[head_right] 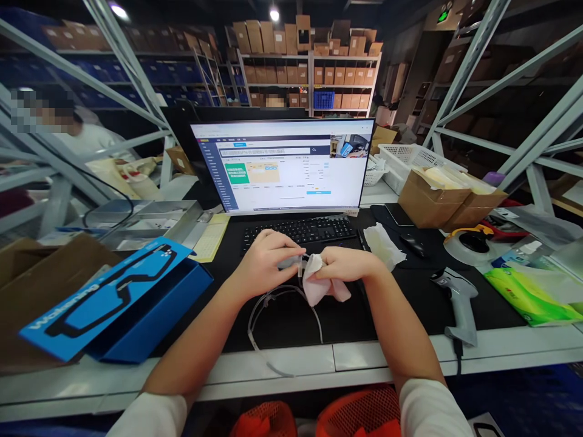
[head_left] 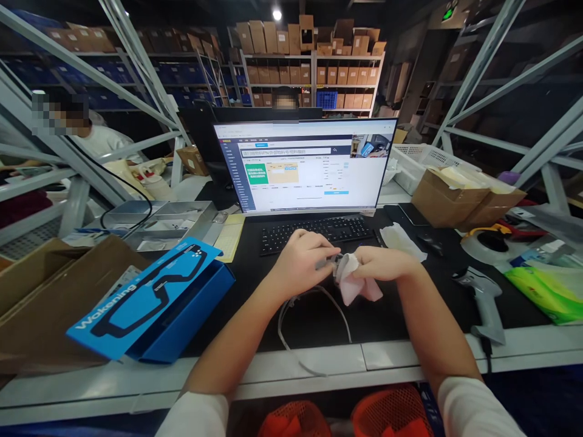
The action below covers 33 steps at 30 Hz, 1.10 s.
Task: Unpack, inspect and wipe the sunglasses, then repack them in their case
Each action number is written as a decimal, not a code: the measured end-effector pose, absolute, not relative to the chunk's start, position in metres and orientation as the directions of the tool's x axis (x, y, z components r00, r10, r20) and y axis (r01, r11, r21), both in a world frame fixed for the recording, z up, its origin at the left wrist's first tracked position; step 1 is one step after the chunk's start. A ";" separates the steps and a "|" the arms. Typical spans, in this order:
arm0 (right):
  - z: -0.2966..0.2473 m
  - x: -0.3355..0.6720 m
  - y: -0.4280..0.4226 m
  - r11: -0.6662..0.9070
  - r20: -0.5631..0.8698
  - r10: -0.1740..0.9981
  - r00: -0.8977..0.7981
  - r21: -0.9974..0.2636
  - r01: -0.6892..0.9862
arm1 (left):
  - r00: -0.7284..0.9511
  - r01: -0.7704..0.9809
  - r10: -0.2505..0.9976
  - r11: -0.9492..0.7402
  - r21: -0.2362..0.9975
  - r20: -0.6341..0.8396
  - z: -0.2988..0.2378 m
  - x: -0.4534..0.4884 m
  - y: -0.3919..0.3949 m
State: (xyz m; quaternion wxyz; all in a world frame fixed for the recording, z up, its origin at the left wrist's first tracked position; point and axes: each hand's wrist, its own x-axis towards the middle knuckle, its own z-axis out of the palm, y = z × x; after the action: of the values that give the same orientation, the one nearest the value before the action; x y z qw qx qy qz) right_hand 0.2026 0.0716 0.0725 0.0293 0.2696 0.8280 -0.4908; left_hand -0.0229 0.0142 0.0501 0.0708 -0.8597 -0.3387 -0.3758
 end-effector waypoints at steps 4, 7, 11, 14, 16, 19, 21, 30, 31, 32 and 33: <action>0.064 0.191 0.074 0.477 -0.166 0.441 -0.882 -0.789 0.387 | 0.544 0.628 0.488 -0.776 0.056 0.682 0.048 -0.018 0.012; 0.067 0.195 0.074 0.411 -0.223 0.450 -0.865 -0.808 0.422 | 0.516 0.646 0.505 -0.760 0.072 0.691 0.053 -0.026 0.013; 0.079 0.209 0.071 0.279 -0.264 0.405 -0.875 -0.876 0.394 | 0.410 0.676 0.546 -0.719 0.158 0.730 0.062 -0.040 0.015; 0.083 0.219 0.072 0.299 -0.183 0.411 -0.893 -0.898 0.322 | 0.342 0.669 0.554 -0.711 0.217 0.759 0.063 -0.042 0.015; 0.080 0.223 0.076 0.319 -0.124 0.484 -0.866 -0.897 0.307 | 0.296 0.665 0.558 -0.703 0.252 0.775 0.061 -0.041 0.016; 0.072 0.222 0.080 0.315 -0.008 0.618 -0.786 -0.913 0.258 | 0.218 0.674 0.575 -0.673 0.305 0.789 0.059 -0.038 0.016; 0.066 0.214 0.080 0.233 0.044 0.693 -0.720 -0.958 0.167 | 0.163 0.692 0.585 -0.642 0.331 0.795 0.057 -0.037 0.018; 0.035 0.130 0.040 0.233 0.313 0.884 -0.348 -0.939 -0.254 | -0.118 0.819 0.511 -0.435 0.375 0.852 0.047 -0.024 0.021; 0.032 0.122 0.035 0.272 0.332 0.883 -0.331 -0.938 -0.216 | -0.110 0.817 0.504 -0.445 0.367 0.857 0.045 -0.022 0.020; 0.030 0.116 0.030 0.306 0.348 0.884 -0.311 -0.935 -0.178 | -0.095 0.814 0.495 -0.461 0.354 0.864 0.043 -0.020 0.020; 0.029 0.112 0.026 0.331 0.361 0.887 -0.289 -0.932 -0.147 | -0.076 0.811 0.485 -0.479 0.337 0.871 0.042 -0.018 0.020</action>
State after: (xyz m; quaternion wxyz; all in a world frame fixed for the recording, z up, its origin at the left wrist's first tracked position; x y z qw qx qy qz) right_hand 0.1119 0.0261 0.0290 -0.5190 0.2938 0.6294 -0.4981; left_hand -0.0176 0.0199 0.0418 0.1489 -0.6633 -0.4883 -0.5472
